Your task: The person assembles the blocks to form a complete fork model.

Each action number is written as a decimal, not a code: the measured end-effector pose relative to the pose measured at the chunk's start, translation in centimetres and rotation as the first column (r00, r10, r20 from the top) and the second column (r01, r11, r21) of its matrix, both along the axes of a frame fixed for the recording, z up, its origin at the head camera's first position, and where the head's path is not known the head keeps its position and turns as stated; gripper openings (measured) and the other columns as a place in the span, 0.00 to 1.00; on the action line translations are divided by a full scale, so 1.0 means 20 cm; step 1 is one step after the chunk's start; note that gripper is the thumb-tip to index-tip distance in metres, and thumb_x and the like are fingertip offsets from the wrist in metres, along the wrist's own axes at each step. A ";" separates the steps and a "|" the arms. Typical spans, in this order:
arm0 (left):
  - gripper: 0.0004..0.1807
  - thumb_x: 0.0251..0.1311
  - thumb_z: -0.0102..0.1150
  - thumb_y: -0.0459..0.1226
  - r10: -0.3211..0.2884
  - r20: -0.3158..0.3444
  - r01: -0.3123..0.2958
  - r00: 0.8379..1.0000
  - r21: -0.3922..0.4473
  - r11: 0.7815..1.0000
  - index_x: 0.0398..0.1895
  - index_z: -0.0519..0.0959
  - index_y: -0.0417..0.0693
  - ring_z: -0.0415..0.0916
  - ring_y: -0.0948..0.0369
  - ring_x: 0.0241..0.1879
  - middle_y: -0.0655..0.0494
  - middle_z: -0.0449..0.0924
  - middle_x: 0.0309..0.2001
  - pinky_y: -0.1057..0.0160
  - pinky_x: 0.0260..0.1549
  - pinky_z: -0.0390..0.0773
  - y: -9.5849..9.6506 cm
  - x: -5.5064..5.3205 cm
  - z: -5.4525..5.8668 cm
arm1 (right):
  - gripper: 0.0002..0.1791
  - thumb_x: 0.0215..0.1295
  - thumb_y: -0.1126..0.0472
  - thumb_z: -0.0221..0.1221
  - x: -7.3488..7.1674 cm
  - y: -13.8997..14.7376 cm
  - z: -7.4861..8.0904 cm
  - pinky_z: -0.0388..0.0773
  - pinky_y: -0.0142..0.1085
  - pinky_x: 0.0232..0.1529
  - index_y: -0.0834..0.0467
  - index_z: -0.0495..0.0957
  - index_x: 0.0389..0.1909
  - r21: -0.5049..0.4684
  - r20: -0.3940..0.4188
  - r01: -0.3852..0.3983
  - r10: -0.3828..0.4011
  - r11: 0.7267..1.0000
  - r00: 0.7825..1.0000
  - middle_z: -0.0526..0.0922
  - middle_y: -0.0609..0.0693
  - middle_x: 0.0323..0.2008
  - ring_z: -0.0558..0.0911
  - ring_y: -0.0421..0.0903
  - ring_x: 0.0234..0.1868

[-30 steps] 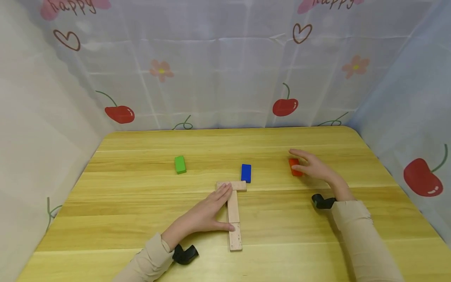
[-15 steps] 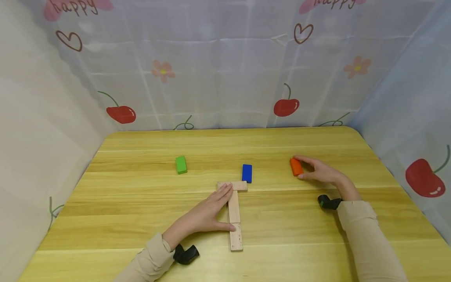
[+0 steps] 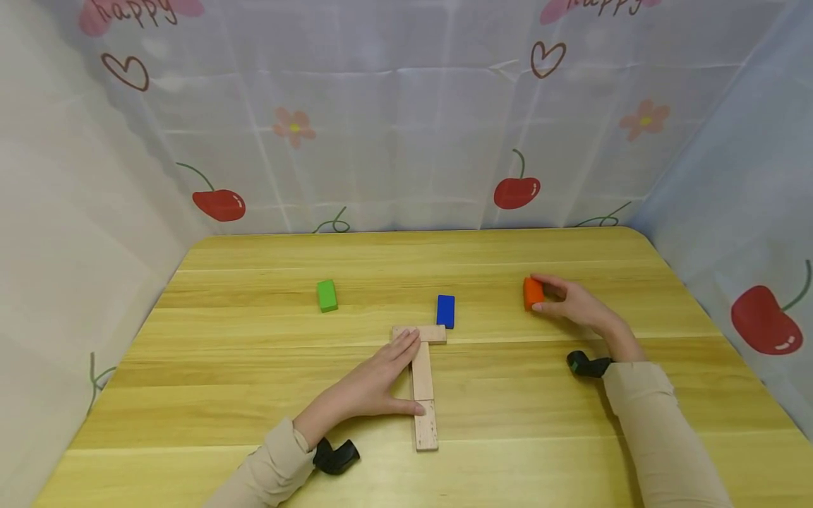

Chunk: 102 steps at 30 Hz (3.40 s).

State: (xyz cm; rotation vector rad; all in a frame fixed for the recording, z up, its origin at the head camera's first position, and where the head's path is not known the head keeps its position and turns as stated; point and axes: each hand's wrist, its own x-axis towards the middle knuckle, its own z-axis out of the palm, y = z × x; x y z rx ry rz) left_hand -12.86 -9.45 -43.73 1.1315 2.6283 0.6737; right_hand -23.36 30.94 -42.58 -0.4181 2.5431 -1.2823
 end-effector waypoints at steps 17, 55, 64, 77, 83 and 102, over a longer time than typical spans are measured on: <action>0.59 0.50 0.57 0.66 0.004 0.000 -0.004 1.000 -0.012 1.000 0.73 0.43 0.39 0.30 0.58 0.71 0.51 0.34 0.73 0.58 0.66 0.42 0.00 0.00 -0.01 | 0.38 0.61 0.59 0.62 -0.03 -0.41 0.08 0.52 0.49 0.65 0.65 0.58 0.69 -0.154 -0.042 0.051 -0.058 0.987 0.997 0.58 0.61 0.68 0.54 0.56 0.68; 0.58 0.50 0.57 0.64 -0.013 -0.031 0.013 0.999 0.009 1.000 0.73 0.46 0.38 0.33 0.58 0.71 0.49 0.38 0.73 0.59 0.66 0.45 0.00 0.00 0.00 | 0.30 0.63 0.59 0.60 -0.04 -0.95 -0.04 0.47 0.57 0.64 0.64 0.66 0.64 0.106 -0.173 -0.273 0.288 0.956 0.942 0.61 0.65 0.65 0.50 0.62 0.68; 0.58 0.50 0.57 0.65 -0.010 -0.025 0.010 1.000 0.015 1.000 0.73 0.45 0.38 0.32 0.58 0.71 0.50 0.37 0.73 0.59 0.66 0.46 -0.01 -0.01 -0.01 | 0.29 0.62 0.61 0.62 -0.03 -0.94 -0.03 0.42 0.59 0.64 0.66 0.67 0.63 0.112 -0.192 -0.325 0.341 0.939 0.920 0.66 0.61 0.63 0.46 0.64 0.69; 0.58 0.50 0.58 0.64 -0.010 -0.013 0.011 1.000 0.025 1.000 0.73 0.45 0.38 0.33 0.57 0.71 0.48 0.38 0.73 0.58 0.66 0.46 0.01 -0.01 0.00 | 0.35 0.63 0.55 0.61 0.01 -0.91 0.00 0.37 0.62 0.63 0.66 0.62 0.66 0.139 -0.225 -0.281 0.307 0.949 0.925 0.62 0.61 0.65 0.42 0.63 0.69; 0.59 0.49 0.58 0.65 -0.001 -0.013 0.002 1.000 0.032 0.999 0.73 0.45 0.38 0.33 0.57 0.71 0.48 0.38 0.73 0.57 0.65 0.45 0.01 0.00 -0.01 | 0.37 0.62 0.55 0.62 0.17 -0.85 0.04 0.38 0.62 0.63 0.65 0.60 0.67 0.144 -0.279 -0.228 0.260 0.963 0.924 0.60 0.62 0.66 0.45 0.61 0.70; 0.51 0.58 0.62 0.48 0.339 0.110 -0.355 0.934 0.210 0.911 0.74 0.40 0.44 0.35 0.52 0.70 0.48 0.35 0.73 0.46 0.64 0.48 -0.37 -0.30 0.18 | 0.50 0.59 0.39 0.59 0.58 -0.86 0.03 0.40 0.59 0.64 0.59 0.48 0.73 0.374 -0.216 -0.368 0.466 0.851 0.858 0.40 0.58 0.72 0.36 0.56 0.71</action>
